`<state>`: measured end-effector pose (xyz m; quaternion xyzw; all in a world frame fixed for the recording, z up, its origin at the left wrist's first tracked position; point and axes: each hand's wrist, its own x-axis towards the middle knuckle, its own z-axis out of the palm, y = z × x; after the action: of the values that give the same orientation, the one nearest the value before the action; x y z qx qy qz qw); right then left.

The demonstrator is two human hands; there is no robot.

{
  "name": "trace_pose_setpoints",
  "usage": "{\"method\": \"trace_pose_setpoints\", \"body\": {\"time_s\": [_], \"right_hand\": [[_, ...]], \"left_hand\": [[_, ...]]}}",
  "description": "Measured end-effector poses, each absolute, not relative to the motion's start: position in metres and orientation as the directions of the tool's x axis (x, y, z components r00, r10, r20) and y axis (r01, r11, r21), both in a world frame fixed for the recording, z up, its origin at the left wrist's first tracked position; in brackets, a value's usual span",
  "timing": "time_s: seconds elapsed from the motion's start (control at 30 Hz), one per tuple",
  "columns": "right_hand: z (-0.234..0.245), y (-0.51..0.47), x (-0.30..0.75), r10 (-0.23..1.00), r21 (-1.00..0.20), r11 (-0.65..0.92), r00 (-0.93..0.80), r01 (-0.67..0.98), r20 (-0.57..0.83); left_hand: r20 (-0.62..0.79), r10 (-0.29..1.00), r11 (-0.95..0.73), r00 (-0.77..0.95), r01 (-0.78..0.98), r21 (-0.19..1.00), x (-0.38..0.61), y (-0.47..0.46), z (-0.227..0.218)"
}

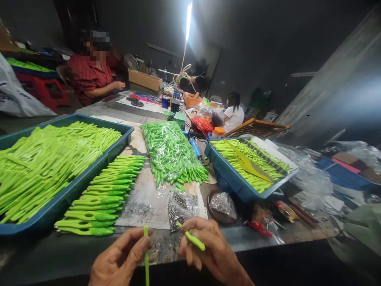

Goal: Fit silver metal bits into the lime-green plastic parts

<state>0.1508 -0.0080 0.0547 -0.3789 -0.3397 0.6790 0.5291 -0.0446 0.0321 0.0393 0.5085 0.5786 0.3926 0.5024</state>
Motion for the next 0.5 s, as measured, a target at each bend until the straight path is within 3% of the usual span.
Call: {"method": "trace_pose_setpoints", "body": {"time_s": [0.13, 0.37, 0.5], "right_hand": [[0.049, -0.014, 0.149, 0.970, -0.903, -0.225, -0.169, -0.366, -0.173], [0.057, -0.013, 0.150, 0.984, -0.983, -0.170, -0.037, 0.066, -0.173], [0.050, -0.010, 0.150, 0.988, -0.990, -0.134, -0.075, 0.038, -0.137]], "left_hand": [[-0.195, 0.976, 0.177, 0.093, 0.175, 0.968, -0.037, 0.029, 0.038], [-0.197, 0.957, 0.169, 0.212, 0.144, 0.975, -0.020, 0.021, 0.050], [-0.268, 0.928, 0.251, 0.257, 0.099, 0.963, -0.016, 0.017, 0.050]]}}
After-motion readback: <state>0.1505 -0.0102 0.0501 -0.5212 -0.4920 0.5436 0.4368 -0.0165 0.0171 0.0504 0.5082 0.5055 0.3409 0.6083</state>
